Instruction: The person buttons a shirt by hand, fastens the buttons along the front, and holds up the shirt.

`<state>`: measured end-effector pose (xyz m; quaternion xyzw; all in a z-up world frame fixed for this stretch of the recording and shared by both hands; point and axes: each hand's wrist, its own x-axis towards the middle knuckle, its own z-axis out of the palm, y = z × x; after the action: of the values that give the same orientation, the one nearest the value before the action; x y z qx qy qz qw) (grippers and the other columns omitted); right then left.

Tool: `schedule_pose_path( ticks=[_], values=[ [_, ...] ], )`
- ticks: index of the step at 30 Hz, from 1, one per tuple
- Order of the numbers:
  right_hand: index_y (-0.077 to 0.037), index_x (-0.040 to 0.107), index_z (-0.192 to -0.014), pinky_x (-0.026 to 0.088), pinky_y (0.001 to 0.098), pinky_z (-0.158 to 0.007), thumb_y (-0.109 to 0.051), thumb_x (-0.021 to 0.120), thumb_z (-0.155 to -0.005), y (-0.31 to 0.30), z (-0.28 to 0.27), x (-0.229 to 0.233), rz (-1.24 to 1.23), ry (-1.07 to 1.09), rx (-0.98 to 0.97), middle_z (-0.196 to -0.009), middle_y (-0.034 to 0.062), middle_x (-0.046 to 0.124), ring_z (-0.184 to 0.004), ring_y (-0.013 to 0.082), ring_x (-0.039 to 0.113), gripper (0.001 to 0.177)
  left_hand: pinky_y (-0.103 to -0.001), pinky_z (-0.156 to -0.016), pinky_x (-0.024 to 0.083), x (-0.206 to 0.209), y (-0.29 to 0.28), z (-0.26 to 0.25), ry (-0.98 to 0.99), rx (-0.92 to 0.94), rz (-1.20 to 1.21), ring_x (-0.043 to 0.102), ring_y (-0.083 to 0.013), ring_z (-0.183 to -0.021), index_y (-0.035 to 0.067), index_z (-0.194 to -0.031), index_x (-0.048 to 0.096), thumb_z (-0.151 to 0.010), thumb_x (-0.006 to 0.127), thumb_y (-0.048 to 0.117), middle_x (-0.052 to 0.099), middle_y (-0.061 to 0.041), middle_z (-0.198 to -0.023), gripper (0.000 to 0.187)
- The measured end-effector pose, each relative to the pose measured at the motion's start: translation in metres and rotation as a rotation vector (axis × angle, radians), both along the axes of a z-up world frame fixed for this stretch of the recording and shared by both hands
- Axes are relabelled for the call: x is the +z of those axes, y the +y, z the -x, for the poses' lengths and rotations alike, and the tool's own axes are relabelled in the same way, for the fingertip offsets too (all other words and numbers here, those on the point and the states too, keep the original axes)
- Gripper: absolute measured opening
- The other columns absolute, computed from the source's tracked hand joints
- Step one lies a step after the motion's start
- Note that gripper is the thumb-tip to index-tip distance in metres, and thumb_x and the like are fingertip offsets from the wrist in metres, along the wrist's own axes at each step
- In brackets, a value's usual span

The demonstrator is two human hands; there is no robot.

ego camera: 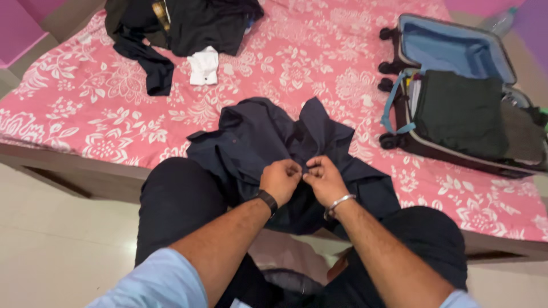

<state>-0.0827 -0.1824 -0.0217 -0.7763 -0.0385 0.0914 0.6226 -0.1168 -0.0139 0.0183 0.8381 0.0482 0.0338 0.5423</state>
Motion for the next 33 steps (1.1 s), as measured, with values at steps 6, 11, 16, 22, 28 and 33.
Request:
schedule_pose_path(
  ticks=[6, 11, 16, 22, 28, 33],
  values=[
    [-0.004, 0.059, -0.101, 0.055, 0.0275, -0.070, 0.000, 0.075, -0.085, 0.019, 0.015, 0.011, 0.274, -0.267, -0.252, -0.083, 0.0053, 0.068, -0.075, 0.0115, 0.066, 0.023, -0.032, -0.074, 0.059, -0.014, 0.001, -0.002, -0.045, 0.017, 0.121, 0.078, -0.0203, -0.078, 0.006, -0.098, 0.078, -0.083, 0.076, 0.013, 0.079, -0.012, -0.085, 0.017],
    [-0.004, 0.060, -0.094, 0.056, 0.0283, -0.069, -0.001, 0.075, -0.086, 0.032, 0.029, 0.018, 0.263, -0.314, -0.277, -0.080, 0.0048, 0.070, -0.073, 0.0120, 0.068, 0.018, -0.030, -0.074, 0.061, -0.024, 0.003, 0.000, -0.016, 0.006, 0.190, 0.078, -0.0179, -0.079, 0.003, -0.097, 0.076, -0.083, 0.077, 0.012, 0.079, -0.012, -0.086, 0.017],
    [-0.004, 0.061, -0.090, 0.057, 0.0272, -0.073, -0.001, 0.076, -0.085, 0.027, 0.031, 0.023, 0.201, -0.292, -0.225, -0.085, 0.0046, 0.074, -0.080, 0.0101, 0.071, 0.016, -0.029, -0.072, 0.061, -0.024, 0.001, 0.002, 0.059, 0.060, 0.209, 0.078, -0.0171, -0.077, 0.002, -0.097, 0.076, -0.084, 0.075, 0.010, 0.080, -0.013, -0.085, 0.015],
    [-0.003, 0.063, -0.092, 0.059, 0.0263, -0.076, 0.000, 0.073, -0.088, 0.028, 0.037, 0.032, 0.150, -0.295, -0.139, -0.091, 0.0063, 0.077, -0.086, 0.0091, 0.074, 0.011, -0.028, -0.072, 0.063, -0.028, 0.005, -0.001, 0.077, 0.072, 0.321, 0.079, -0.0169, -0.076, -0.002, -0.096, 0.075, -0.087, 0.071, 0.005, 0.080, -0.013, -0.086, 0.013],
    [-0.002, 0.063, -0.100, 0.057, 0.0279, -0.073, 0.003, 0.065, -0.093, 0.032, 0.046, 0.045, 0.239, -0.396, -0.080, -0.088, 0.0080, 0.077, -0.082, 0.0112, 0.074, 0.009, -0.030, -0.072, 0.064, -0.033, 0.010, -0.008, 0.114, 0.083, 0.511, 0.077, -0.0189, -0.076, -0.009, -0.098, 0.076, -0.088, 0.071, 0.004, 0.079, -0.014, -0.086, 0.018],
    [-0.003, 0.063, -0.096, 0.058, 0.0253, -0.068, -0.002, 0.072, -0.090, 0.030, 0.040, 0.042, 0.184, -0.309, -0.172, -0.085, 0.0064, 0.077, -0.078, 0.0094, 0.074, 0.011, -0.031, -0.073, 0.062, -0.032, 0.012, -0.009, 0.165, 0.000, 0.549, 0.074, -0.0190, -0.075, -0.009, -0.098, 0.076, -0.090, 0.074, 0.011, 0.077, -0.013, -0.085, 0.021]
  ],
)
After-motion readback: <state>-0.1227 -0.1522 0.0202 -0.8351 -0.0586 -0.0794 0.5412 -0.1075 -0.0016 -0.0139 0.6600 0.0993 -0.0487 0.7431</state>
